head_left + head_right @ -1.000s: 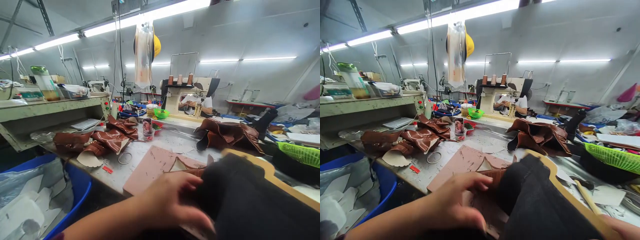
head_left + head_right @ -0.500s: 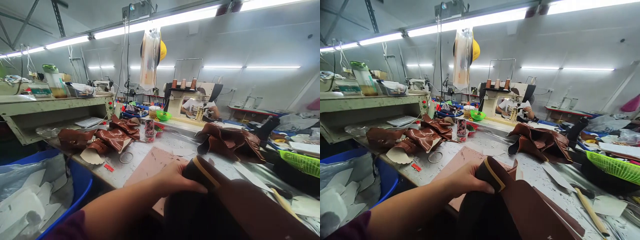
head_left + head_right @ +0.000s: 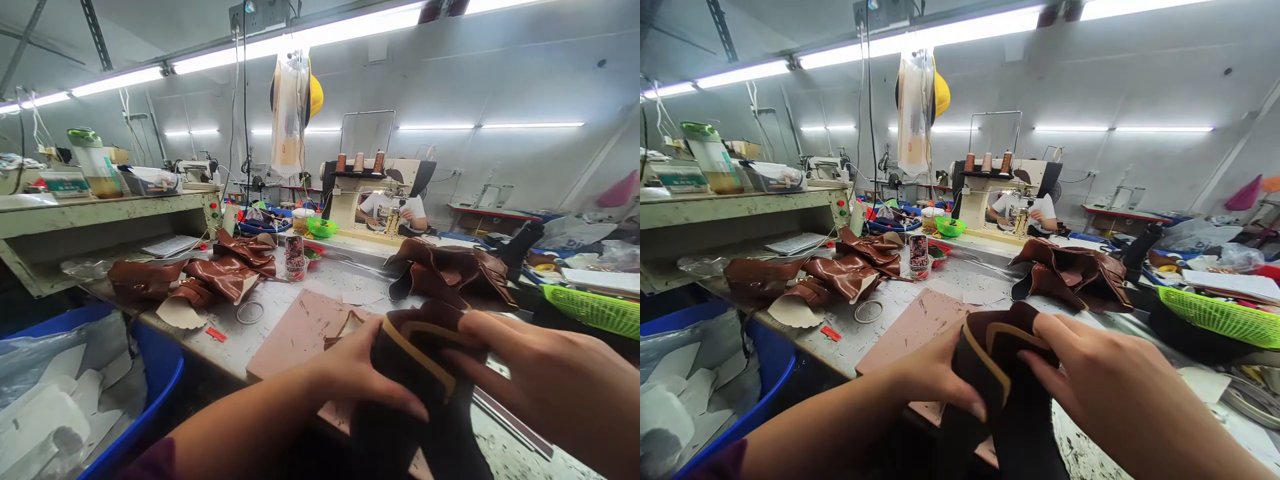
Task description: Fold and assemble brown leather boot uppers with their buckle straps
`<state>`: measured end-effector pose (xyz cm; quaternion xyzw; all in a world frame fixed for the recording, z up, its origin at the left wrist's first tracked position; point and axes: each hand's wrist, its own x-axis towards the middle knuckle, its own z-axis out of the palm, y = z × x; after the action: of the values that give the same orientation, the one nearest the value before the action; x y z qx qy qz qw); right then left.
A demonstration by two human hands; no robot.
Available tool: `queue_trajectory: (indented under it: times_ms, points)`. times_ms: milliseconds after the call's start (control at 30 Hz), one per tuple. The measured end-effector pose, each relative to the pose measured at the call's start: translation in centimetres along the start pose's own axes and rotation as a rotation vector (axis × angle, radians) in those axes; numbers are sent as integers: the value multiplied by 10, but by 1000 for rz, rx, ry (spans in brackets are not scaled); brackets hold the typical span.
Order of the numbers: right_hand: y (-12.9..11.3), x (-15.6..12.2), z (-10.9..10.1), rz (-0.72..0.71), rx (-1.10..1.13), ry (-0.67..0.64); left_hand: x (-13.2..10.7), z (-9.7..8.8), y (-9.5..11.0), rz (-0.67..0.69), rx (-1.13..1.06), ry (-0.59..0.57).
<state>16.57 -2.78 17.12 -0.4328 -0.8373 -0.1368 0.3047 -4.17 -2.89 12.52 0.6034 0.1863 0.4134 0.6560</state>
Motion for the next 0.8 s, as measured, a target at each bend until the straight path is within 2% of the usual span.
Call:
queue_trajectory:
  times_ms: [100,167,300,367,467,533,600,633,700,800]
  points:
    - [-13,-1,14,113,128,102,7,14,-10,116,-3,316]
    - [-16,-10,29,258,384,133,9,15,-16,105,-57,420]
    - [-14,-25,55,435,851,-120,9,12,-30,24,-70,503]
    - [-15,-29,62,467,969,-128,8,15,-38,25,-24,523]
    - [-15,-31,61,477,958,-77,3,22,-50,59,59,519]
    - [-13,-34,53,458,886,-132,-3,22,-51,144,220,528]
    - [-9,-39,42,429,816,-240,-8,19,-45,248,498,509]
    - [-7,-42,36,417,785,-290,-10,16,-42,282,646,460]
    - [-7,-48,28,407,734,-354,-14,12,-38,284,881,285]
    - [-10,-61,24,470,689,-351,-22,8,-47,311,1054,20]
